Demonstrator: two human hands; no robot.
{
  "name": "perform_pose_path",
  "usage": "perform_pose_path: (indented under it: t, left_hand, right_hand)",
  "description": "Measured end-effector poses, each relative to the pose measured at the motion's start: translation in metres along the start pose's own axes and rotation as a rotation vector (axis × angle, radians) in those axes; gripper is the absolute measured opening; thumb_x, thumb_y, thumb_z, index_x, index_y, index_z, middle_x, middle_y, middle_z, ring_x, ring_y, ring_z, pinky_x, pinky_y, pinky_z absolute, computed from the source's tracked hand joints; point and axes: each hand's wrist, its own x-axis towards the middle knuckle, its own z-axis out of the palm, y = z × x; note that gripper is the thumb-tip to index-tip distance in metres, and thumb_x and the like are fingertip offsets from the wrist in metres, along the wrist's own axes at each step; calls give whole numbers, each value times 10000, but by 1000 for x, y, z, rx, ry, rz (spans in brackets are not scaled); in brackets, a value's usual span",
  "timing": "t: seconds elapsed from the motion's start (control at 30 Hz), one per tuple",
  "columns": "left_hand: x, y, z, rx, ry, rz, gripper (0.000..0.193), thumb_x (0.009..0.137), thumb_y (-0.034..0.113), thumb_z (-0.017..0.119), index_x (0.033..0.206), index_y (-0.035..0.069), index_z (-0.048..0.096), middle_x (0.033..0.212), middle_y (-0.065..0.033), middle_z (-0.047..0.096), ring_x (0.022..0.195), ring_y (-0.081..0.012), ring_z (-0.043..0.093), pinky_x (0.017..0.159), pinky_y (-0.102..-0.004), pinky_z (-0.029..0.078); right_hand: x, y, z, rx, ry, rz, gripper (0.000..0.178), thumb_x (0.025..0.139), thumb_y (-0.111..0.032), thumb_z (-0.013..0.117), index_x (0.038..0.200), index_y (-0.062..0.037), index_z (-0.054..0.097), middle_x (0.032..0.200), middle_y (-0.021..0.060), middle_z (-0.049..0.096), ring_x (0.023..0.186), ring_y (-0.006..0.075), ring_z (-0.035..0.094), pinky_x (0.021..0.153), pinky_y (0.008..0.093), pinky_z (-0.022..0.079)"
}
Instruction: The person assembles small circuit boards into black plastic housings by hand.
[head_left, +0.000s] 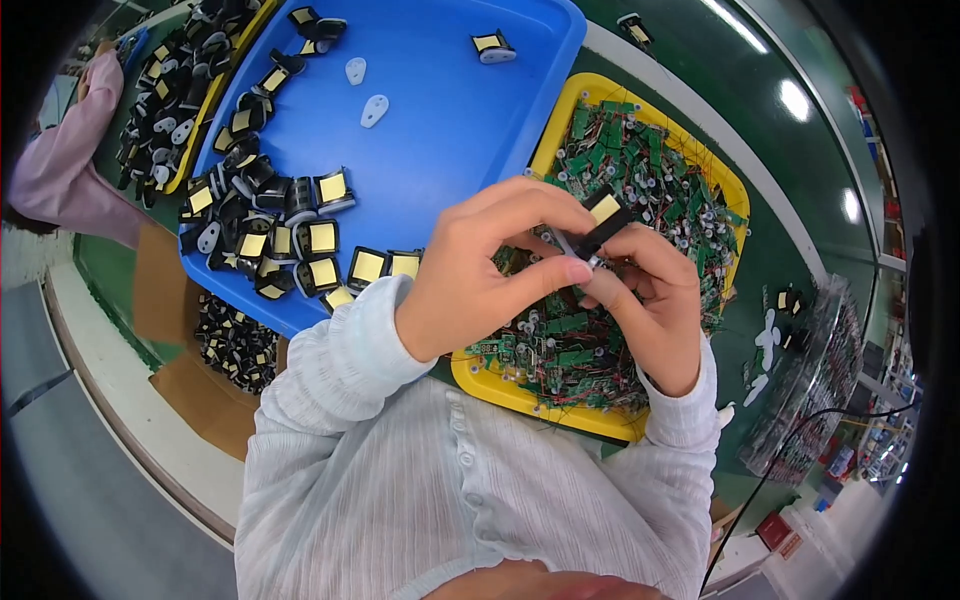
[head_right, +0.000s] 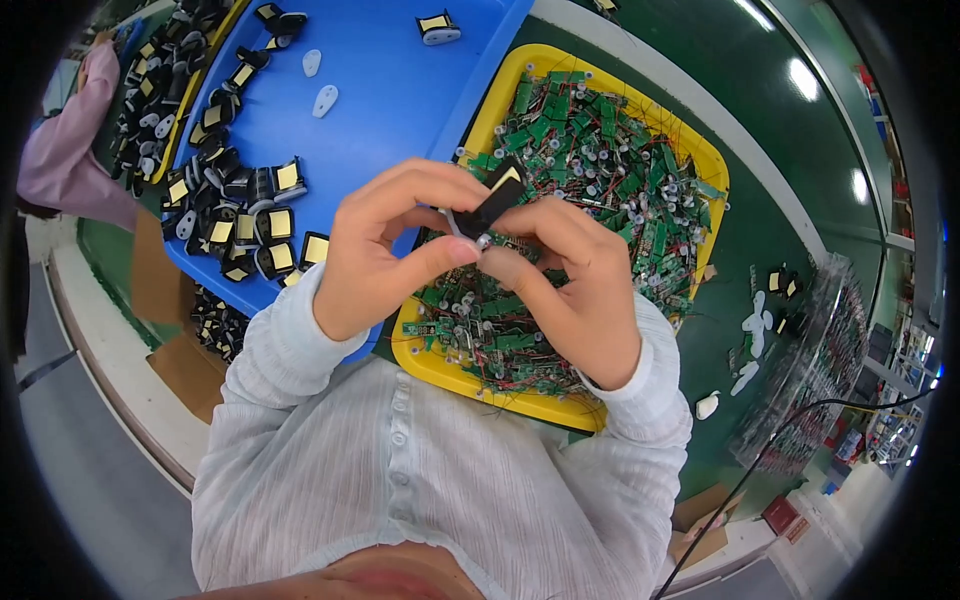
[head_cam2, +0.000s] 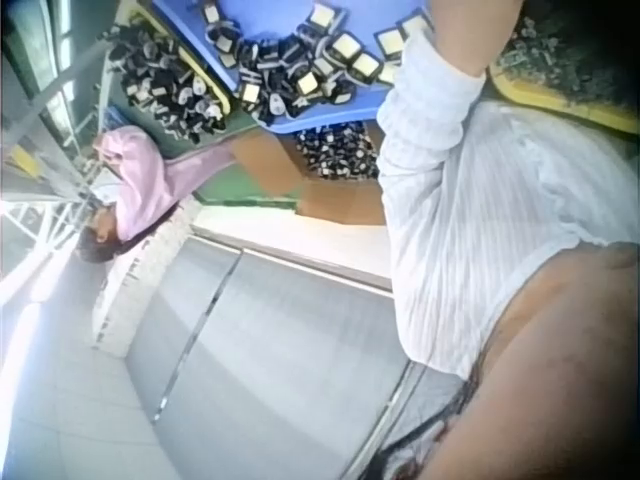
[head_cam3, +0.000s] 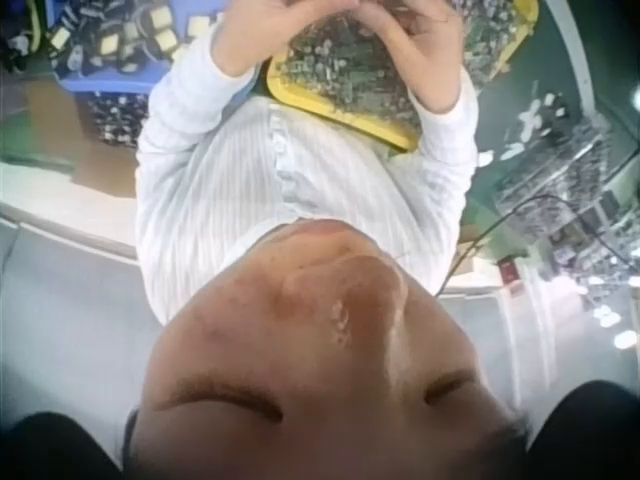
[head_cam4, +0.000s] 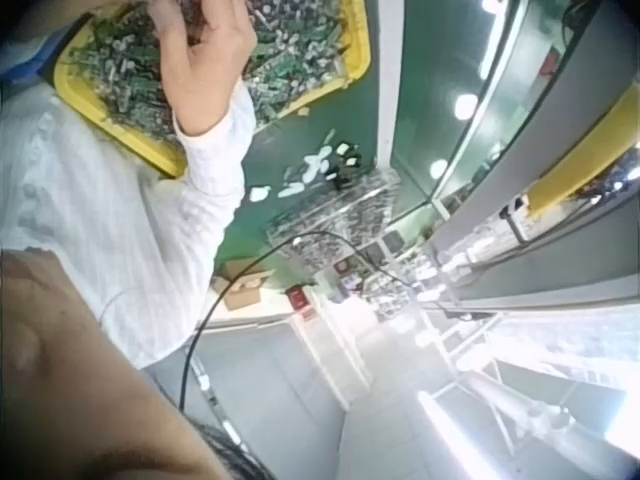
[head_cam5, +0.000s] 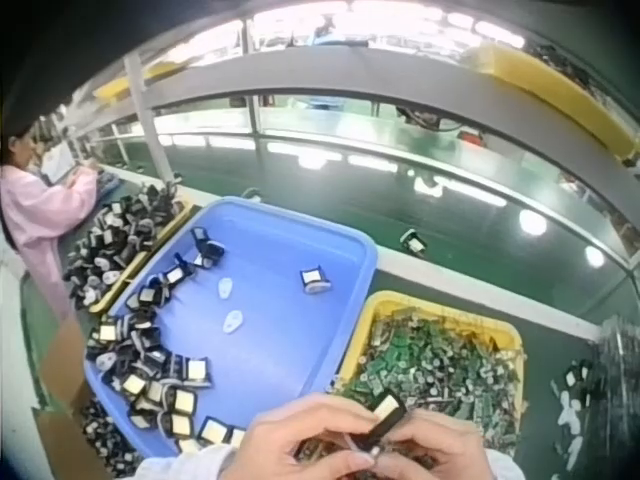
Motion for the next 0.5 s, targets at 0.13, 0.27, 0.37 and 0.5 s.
perform_pose_path:
  t: [0.13,0.27,0.37,0.5]
  left_hand:
    - [0,-2,0,34,38,35,223,706,26,691,915,-10,620,945,-110,595,815,-178,600,666,-262,526]
    - [-2,1,0,75,4,0,269,677,-26,705,932,-16,621,1031,-125,562,897,-176,586,766,-279,507]
    - [-3,1,0,85,35,6,266,652,-28,720,903,-18,632,995,-124,584,884,-183,593,767,-289,500]
    - [-2,2,-1,214,32,109,279,621,-19,740,882,-6,643,955,-124,604,875,-198,598,763,-304,490]
  right_hand:
    - [-4,-3,1,68,30,-9,82,813,-7,572,893,11,562,853,61,561,670,78,546,540,206,459]
    - [-5,-3,5,150,61,77,65,823,-13,562,881,10,544,777,43,572,627,65,532,528,192,436]
    - [-3,-5,5,124,54,146,46,813,-15,571,847,3,546,740,27,578,606,60,524,525,184,422]
    - [-3,-1,7,78,119,98,58,784,-19,604,790,6,551,698,32,574,581,59,513,499,190,397]
